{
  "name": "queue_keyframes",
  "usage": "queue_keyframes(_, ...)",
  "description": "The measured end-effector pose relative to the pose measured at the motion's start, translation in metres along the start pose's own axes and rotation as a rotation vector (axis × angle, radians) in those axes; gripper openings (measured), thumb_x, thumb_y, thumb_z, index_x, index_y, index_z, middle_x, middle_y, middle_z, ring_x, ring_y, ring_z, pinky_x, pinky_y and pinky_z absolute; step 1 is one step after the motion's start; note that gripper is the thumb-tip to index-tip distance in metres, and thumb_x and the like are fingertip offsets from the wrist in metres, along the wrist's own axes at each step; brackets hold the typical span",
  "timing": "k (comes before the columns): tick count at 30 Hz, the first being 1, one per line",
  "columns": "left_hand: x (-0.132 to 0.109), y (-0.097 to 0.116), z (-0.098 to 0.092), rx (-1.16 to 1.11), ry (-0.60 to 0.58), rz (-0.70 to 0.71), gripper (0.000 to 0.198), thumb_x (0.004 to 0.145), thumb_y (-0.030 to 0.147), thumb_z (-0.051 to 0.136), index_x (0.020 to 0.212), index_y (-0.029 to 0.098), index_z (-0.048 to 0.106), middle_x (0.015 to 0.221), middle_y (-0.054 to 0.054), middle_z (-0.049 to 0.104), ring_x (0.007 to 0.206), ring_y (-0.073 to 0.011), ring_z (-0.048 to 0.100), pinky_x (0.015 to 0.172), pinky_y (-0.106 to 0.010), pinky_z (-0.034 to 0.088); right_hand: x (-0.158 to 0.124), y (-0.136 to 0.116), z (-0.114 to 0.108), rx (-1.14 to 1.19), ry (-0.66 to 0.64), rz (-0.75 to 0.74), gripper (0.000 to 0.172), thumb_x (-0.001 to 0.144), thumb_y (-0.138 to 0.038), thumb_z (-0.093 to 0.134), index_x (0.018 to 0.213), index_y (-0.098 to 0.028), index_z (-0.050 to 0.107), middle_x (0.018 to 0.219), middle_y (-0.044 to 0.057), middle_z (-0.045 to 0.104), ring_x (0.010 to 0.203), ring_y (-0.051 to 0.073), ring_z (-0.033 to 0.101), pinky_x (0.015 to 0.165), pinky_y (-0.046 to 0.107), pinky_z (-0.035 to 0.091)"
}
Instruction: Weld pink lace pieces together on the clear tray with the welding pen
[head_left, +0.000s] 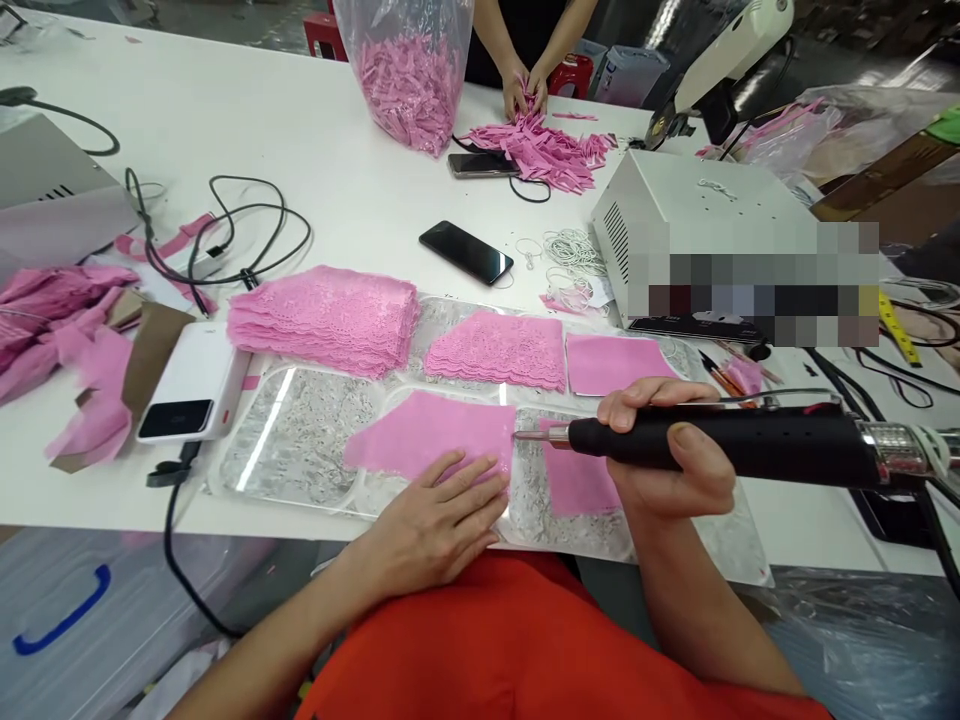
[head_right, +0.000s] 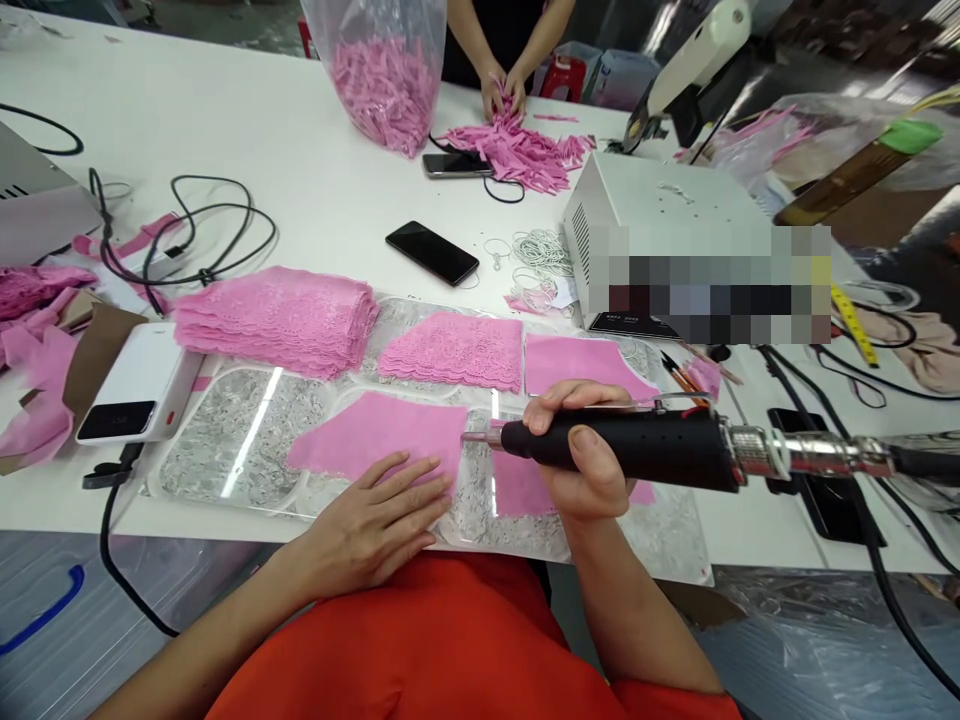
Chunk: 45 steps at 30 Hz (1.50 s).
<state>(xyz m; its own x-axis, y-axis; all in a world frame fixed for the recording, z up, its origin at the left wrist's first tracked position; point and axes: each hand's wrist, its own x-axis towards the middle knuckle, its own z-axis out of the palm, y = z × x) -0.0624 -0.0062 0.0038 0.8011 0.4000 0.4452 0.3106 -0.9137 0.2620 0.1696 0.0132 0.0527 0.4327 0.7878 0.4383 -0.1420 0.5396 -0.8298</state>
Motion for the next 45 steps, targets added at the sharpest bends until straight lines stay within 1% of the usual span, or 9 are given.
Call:
queue_keyframes(12, -0.001, -0.002, 0.001, 0.005, -0.011, 0.007, 0.027, 0.096, 0.023, 0.053, 0.12, 0.015, 0.062, 0.129, -0.006, 0.065, 0.131, -0.0247, 0.052, 0.113, -0.044, 0.037, 0.0, 0.002, 0.003, -0.017, -0.023, -0.033, 0.013, 0.071, -0.032, 0.063, 0.075, -0.02, 0.059, 0.071, 0.0, 0.059, 0.05, 0.011, 0.052, 0.049, 0.029, 0.047)
queue_keyframes(18, -0.002, -0.002, 0.001, 0.005, -0.033, 0.005, 0.029, 0.095, 0.023, 0.054, 0.122, 0.015, 0.061, 0.13, -0.007, 0.064, 0.132, -0.0242, 0.051, 0.115, -0.043, 0.036, 0.0, -0.001, 0.004, -0.03, -0.003, -0.002, 0.016, 0.07, -0.035, 0.064, 0.074, -0.021, 0.058, 0.069, -0.001, 0.057, 0.049, 0.01, 0.051, 0.049, 0.03, 0.047)
queue_keyframes(26, -0.001, -0.001, 0.0, 0.008, -0.02, 0.001, 0.029, 0.096, 0.021, 0.052, 0.122, 0.016, 0.061, 0.132, -0.006, 0.064, 0.132, -0.0243, 0.051, 0.114, -0.042, 0.037, -0.007, -0.01, -0.003, 0.088, -0.115, 0.066, 0.016, 0.071, -0.031, 0.066, 0.081, -0.019, 0.065, 0.072, 0.001, 0.062, 0.049, 0.011, 0.052, 0.048, 0.029, 0.047)
queue_keyframes(33, -0.002, -0.001, 0.0, 0.012, -0.022, 0.0, 0.031, 0.095, 0.02, 0.052, 0.124, 0.014, 0.061, 0.131, -0.008, 0.064, 0.134, -0.0239, 0.049, 0.115, -0.043, 0.037, -0.01, -0.007, -0.003, 0.08, -0.145, 0.077, 0.016, 0.072, -0.033, 0.067, 0.082, -0.021, 0.064, 0.073, 0.0, 0.062, 0.05, 0.011, 0.053, 0.05, 0.03, 0.048)
queue_keyframes(37, -0.001, -0.002, 0.001, 0.021, 0.012, 0.018, 0.03, 0.096, 0.021, 0.05, 0.122, 0.014, 0.062, 0.13, -0.007, 0.065, 0.131, -0.0239, 0.052, 0.116, -0.042, 0.036, -0.011, -0.006, 0.001, 0.082, -0.164, 0.063, 0.012, 0.074, -0.032, 0.066, 0.08, -0.022, 0.062, 0.071, -0.001, 0.061, 0.049, 0.01, 0.053, 0.049, 0.028, 0.048)
queue_keyframes(39, -0.001, -0.003, 0.0, 0.025, 0.033, 0.017, 0.03, 0.096, 0.021, 0.05, 0.123, 0.014, 0.063, 0.129, -0.008, 0.065, 0.131, -0.0236, 0.052, 0.116, -0.042, 0.036, -0.011, -0.006, 0.002, 0.1, -0.15, 0.048, 0.012, 0.074, -0.031, 0.064, 0.082, -0.022, 0.062, 0.071, -0.001, 0.061, 0.049, 0.01, 0.053, 0.049, 0.028, 0.048)
queue_keyframes(41, -0.001, -0.004, -0.001, 0.033, 0.037, 0.024, 0.031, 0.096, 0.02, 0.051, 0.124, 0.015, 0.062, 0.129, -0.009, 0.065, 0.132, -0.0237, 0.051, 0.116, -0.042, 0.036, -0.009, -0.007, -0.002, 0.122, -0.102, 0.034, 0.014, 0.073, -0.031, 0.062, 0.084, -0.021, 0.063, 0.073, -0.001, 0.061, 0.05, 0.01, 0.054, 0.049, 0.028, 0.048)
queue_keyframes(43, 0.0, -0.005, -0.003, 0.049, 0.027, 0.043, 0.033, 0.096, 0.019, 0.051, 0.126, 0.014, 0.062, 0.131, -0.01, 0.064, 0.133, -0.024, 0.049, 0.116, -0.041, 0.035, -0.004, -0.012, -0.013, 0.137, -0.021, 0.005, 0.016, 0.072, -0.03, 0.06, 0.084, -0.02, 0.064, 0.073, 0.0, 0.061, 0.051, 0.01, 0.054, 0.05, 0.028, 0.048)
queue_keyframes(45, 0.004, -0.004, -0.006, 0.059, 0.02, 0.057, 0.032, 0.095, 0.016, 0.051, 0.125, 0.012, 0.062, 0.131, -0.011, 0.063, 0.134, -0.0242, 0.049, 0.117, -0.04, 0.034, 0.002, -0.019, -0.03, 0.128, 0.079, -0.045, 0.016, 0.069, -0.029, 0.058, 0.081, -0.019, 0.064, 0.071, 0.0, 0.06, 0.05, 0.01, 0.053, 0.05, 0.028, 0.047)
